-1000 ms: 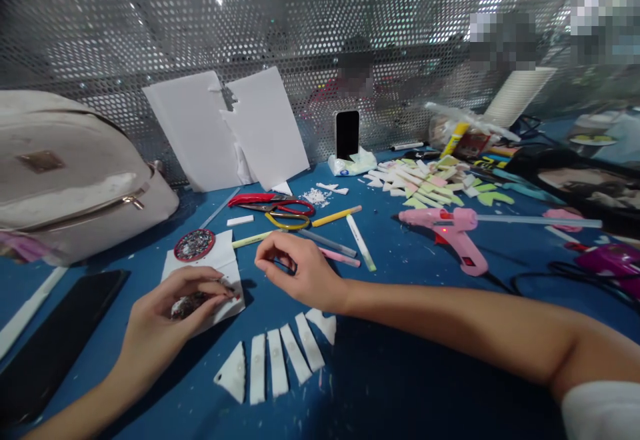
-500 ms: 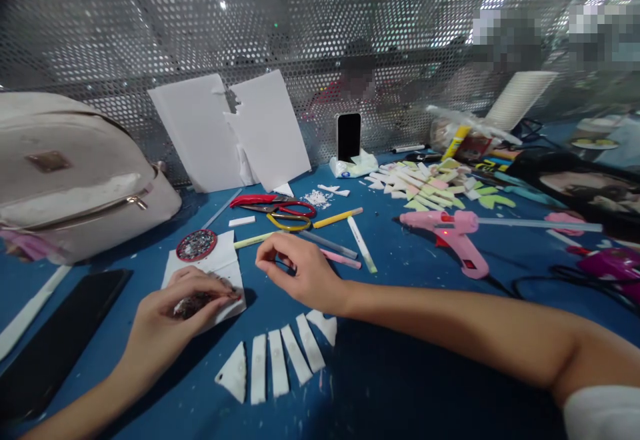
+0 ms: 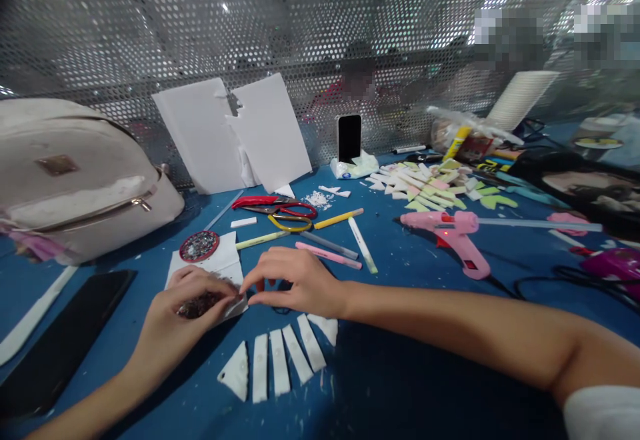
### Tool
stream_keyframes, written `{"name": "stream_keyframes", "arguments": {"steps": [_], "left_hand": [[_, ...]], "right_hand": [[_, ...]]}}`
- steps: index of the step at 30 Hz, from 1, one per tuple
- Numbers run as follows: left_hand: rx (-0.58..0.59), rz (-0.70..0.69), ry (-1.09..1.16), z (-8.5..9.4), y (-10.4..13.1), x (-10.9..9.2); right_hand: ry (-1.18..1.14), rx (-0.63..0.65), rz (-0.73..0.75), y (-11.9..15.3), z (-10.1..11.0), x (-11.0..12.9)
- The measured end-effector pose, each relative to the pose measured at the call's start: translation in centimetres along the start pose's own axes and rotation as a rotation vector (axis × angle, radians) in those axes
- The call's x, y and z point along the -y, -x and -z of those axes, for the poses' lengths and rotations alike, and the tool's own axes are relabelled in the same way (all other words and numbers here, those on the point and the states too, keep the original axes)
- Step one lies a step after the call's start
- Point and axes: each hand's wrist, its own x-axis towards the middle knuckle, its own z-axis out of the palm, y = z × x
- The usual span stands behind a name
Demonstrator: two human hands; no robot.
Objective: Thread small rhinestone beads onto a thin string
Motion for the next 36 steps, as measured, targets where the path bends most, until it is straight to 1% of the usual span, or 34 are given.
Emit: {"name": "stream_keyframes", "arguments": {"steps": [3,6,10,17,27,31,36], "left_hand": [[0.016,-0.066,-0.104,-0.1,-0.1,-0.3],[0.036,-0.119,-0.179,-0.2,-0.1,-0.6],[0.028,-0.112,-0.22,-0.3,0.0,-0.8],[-0.006,-0.059,-0.182,-0.4,0.1,-1.2],[-0.101,-0.077,-0.149,-0.4,0.3,-1.3],[-0.103,-0.08,-0.138,-0.3,0.3,-1.2],[-0.072,-0.08,-0.118,-0.2,0.3,-1.0]], "right_hand": [[0.004,-0.008,0.027,0.0,-0.1,0.0],[0.021,-0.028,0.007,0.0,-0.1,0.1],[0.067,-0.024,0.003,0.2,-0.2,0.2],[0.164,-0.056,-0.021,0.2,-0.4,0.3],[0.203,-0.061,-0.027,0.3,-0.4,0.3],[0.187,-0.056,-0.03,0.3,-0.4,0.3],[0.17,-0.044,-0.039,0.2,-0.3,0.4]]}}
